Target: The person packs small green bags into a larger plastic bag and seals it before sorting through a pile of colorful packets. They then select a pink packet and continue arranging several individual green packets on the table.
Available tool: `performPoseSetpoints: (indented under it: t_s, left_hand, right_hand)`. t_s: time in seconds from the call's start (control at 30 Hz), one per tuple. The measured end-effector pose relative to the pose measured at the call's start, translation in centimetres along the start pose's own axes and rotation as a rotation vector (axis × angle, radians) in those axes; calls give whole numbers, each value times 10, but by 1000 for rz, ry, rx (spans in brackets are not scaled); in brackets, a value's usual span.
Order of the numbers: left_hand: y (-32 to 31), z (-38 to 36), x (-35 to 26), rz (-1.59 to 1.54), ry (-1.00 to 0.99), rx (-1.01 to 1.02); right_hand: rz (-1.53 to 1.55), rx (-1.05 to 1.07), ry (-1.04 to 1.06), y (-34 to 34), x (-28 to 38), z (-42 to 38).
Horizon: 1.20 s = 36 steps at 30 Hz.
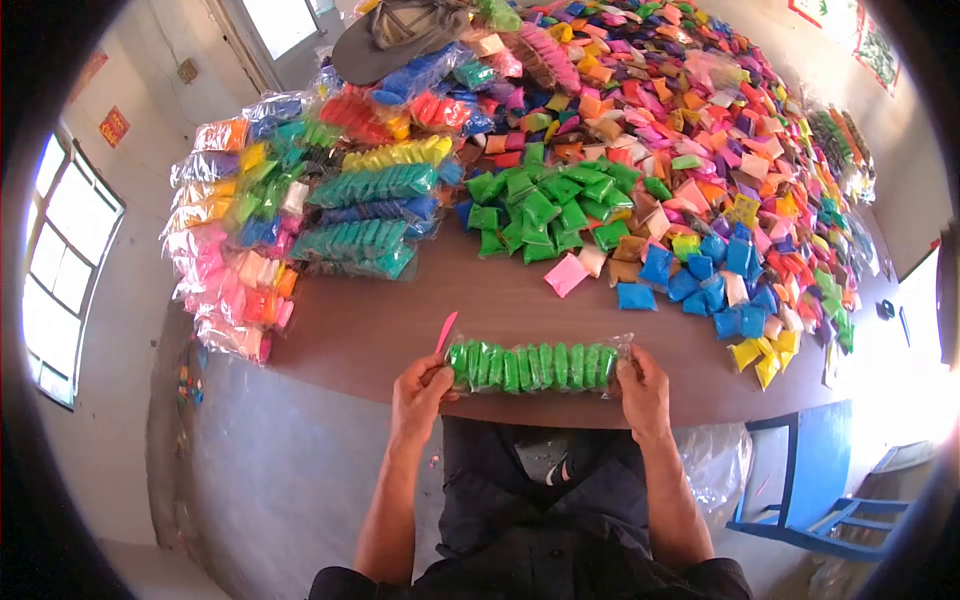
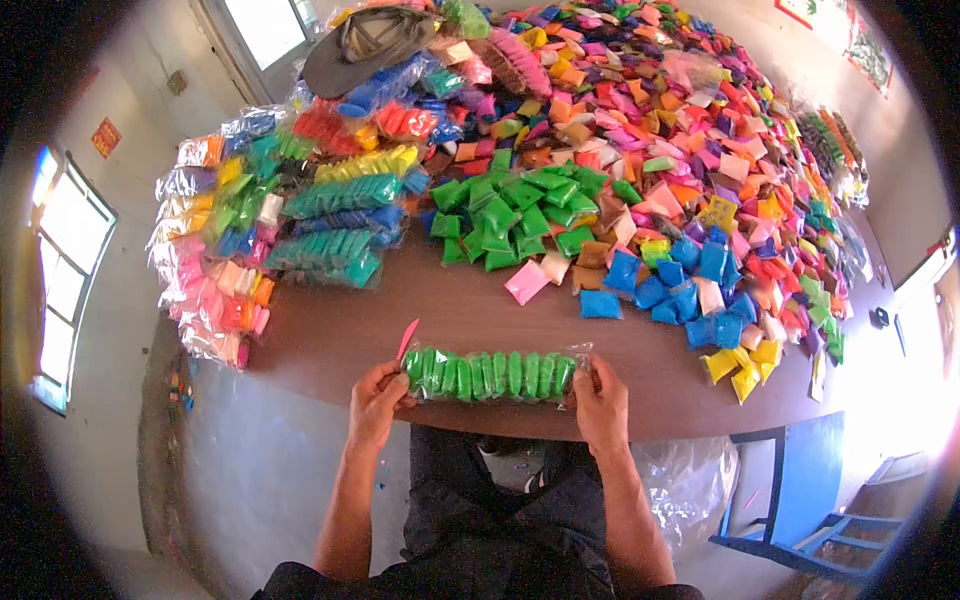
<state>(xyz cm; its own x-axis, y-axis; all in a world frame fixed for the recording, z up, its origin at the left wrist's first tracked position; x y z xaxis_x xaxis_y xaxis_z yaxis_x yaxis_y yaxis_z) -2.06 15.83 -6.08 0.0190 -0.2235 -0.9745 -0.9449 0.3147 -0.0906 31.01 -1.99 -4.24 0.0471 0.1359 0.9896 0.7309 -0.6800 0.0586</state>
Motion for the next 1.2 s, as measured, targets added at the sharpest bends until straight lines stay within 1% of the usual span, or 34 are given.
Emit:
performPoseSetpoints:
  t_s: [0.07,0.13,0.17,0.27,0.37,0.47,0.57,0.67,0.77,0.87,0.97,1.0,1.03,1.07,1.1,1.17,1.2]
  left_hand:
    - [2,0,3,-37,63,-5]
    - [-2,0,3,-156,90,25]
    - [-3,0,3,-216,104,41]
    - [-6,1,2,-266,156,61]
    - [-9,-2,-2,-211,208,72]
    - [-11,-2,-3,-155,207,82]
    - [-14,-3,-4,-111,162,89]
    - [-15,0,-2,-127,127,159]
    - [-16,0,0,-102,159,153]
    - [-22,-3,-15,-132,173,72]
    - [-20,-2,-12,-33,119,81]
    - [-24,0,-14,0,126,145]
    - [-25,-1,-17,-13,122,131]
    - [-24,-4,-19,-25,116,114]
    - [-23,-5,-21,-36,109,96]
    - [-24,-4,-20,208,113,67]
    - [-21,-2,-22,329,106,29]
  right_hand:
    - [-11,17,15,1,-7,3]
    - [-7,57,40,3,-17,9]
    - [-42,50,42,6,-22,10]
    - [-125,26,52,8,-27,11]
    - [-168,3,73,9,-26,10]
    - [-197,12,85,6,-14,9]
    - [-219,39,77,5,-4,7]
    - [-267,31,95,3,7,3]
    - [-235,25,71,4,9,2]
    - [-138,23,50,10,8,3]
    - [-10,22,-38,12,-3,3]
    - [37,42,-84,11,-8,3]
    - [86,66,-129,9,-12,4]
    - [138,46,-145,9,-14,3]
    - [127,7,-124,10,-14,3]
    - [105,-58,-72,13,-16,-1]
    - [93,-87,-99,15,-21,-1]
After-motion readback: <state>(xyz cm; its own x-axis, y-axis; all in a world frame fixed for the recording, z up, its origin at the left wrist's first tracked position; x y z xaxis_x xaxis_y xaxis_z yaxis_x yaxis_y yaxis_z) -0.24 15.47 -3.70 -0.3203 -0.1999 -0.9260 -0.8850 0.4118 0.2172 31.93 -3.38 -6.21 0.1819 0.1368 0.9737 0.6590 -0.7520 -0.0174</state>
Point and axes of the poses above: each hand's wrist, its own z-axis towards the middle knuckle, its own y-axis out of the back of the hand, x = y × z, the point moved 7 cm from there along z, towards the middle knuckle
